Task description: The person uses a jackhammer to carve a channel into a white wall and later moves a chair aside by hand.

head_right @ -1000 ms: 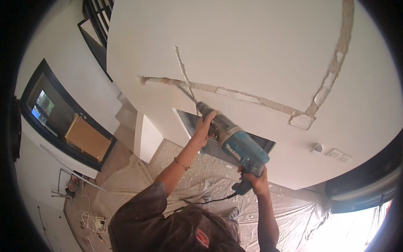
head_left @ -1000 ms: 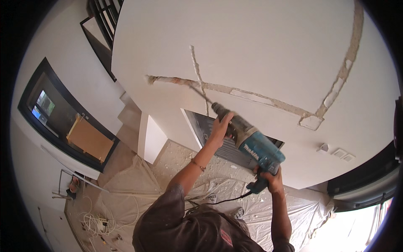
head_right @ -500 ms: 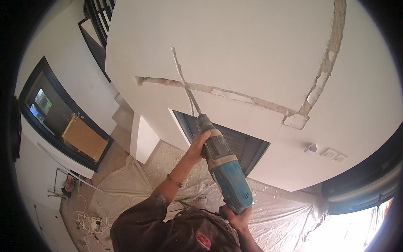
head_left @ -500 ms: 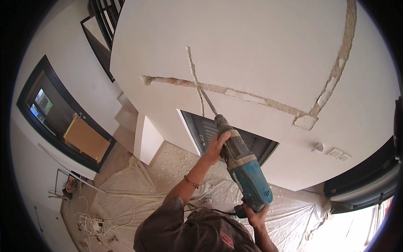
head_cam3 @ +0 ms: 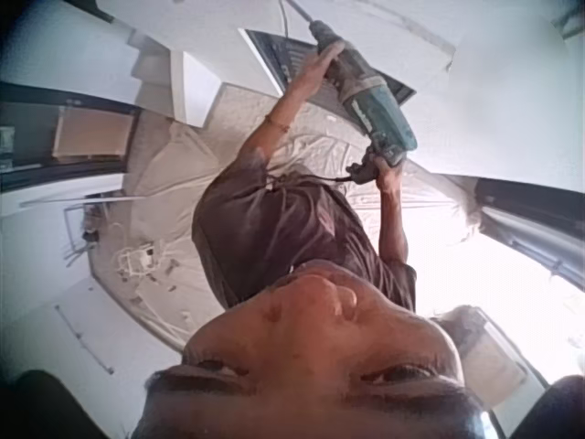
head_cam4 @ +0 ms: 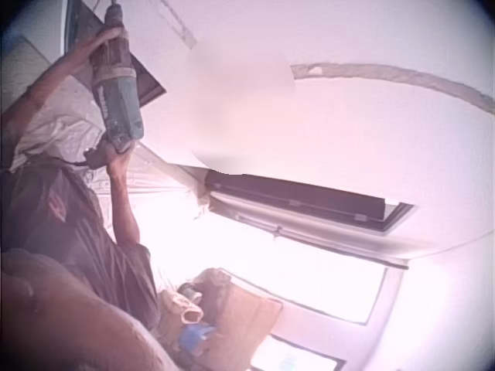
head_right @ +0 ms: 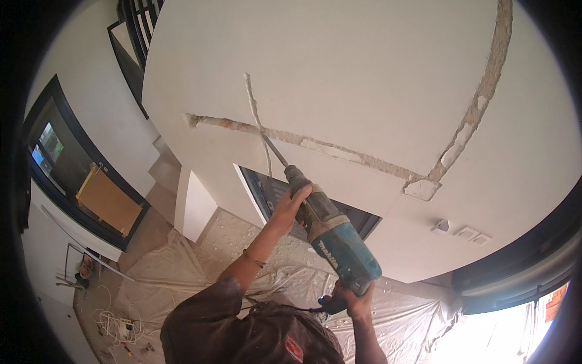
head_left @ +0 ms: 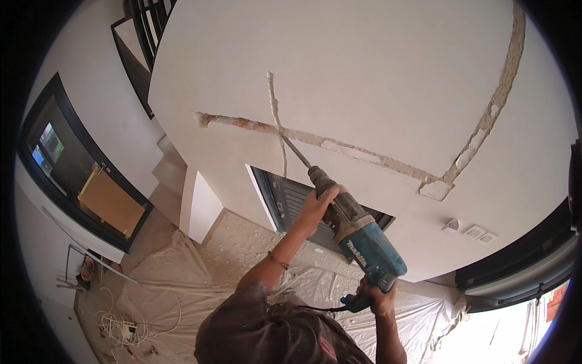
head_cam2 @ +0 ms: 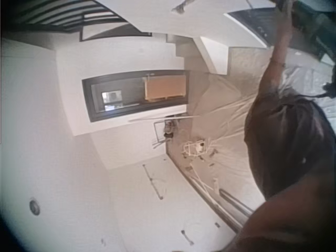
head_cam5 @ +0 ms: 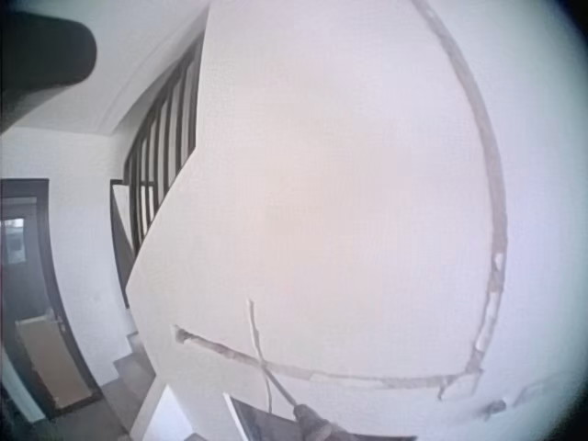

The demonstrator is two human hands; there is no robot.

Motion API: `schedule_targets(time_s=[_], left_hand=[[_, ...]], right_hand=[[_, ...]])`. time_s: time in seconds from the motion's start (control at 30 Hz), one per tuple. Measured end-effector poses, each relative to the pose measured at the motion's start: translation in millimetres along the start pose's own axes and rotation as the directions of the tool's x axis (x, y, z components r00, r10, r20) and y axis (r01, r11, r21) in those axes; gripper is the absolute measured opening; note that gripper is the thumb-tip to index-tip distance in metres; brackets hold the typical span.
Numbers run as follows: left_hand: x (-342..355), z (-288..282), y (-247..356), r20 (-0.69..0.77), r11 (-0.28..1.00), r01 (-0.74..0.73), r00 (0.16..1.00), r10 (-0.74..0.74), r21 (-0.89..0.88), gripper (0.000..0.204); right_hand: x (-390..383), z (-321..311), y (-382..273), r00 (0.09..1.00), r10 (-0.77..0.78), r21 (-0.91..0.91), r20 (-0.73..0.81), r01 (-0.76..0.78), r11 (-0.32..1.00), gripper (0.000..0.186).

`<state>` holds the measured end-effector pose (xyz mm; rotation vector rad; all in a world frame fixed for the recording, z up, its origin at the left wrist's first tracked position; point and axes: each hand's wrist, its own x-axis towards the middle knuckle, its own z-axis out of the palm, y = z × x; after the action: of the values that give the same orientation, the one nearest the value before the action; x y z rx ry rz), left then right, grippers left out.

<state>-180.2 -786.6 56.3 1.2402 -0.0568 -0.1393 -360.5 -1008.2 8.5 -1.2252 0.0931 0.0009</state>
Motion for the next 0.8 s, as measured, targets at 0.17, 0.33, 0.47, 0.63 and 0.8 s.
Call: schedule_targets(time_s=[0.17,0.33,0.47,0.63,0.8], left_hand=[[21.9,14.3,-9.4,-0.027,0.999,-0.029,0.999,0.029,0.021,0.058],[21.0,24.5,-12.5,-0.057,1.0,-0.02,0.998,0.021,0.019,0.06],[3.7,13.0,-11.4,-0.077,0.997,-0.016,0.997,0.021,0.071,0.06],[-28.3,3.3,-7.5,-0.041,0.989,-0.029,0.999,0.035,0.144,0.058],[-24.2,-3.6,-6.3,-0.027,0.984,-0.065,0.997,0.071,0.166,0.057]], right_hand=[[24.5,-17.7,-21.0,1.0,0.015,0.027,0.025,-0.016,0.999,0.039],[33.8,-35.5,-24.6,0.995,0.025,0.059,0.1,-0.031,0.998,0.044],[12.5,-22.3,-11.4,0.994,0.005,0.067,0.11,-0.013,0.998,0.046],[-34.0,-5.5,16.7,0.997,0.052,0.06,0.053,-0.055,0.997,0.044],[-41.2,10.1,34.8,1.0,-0.002,0.0,0.007,0.002,1.0,0.038]])
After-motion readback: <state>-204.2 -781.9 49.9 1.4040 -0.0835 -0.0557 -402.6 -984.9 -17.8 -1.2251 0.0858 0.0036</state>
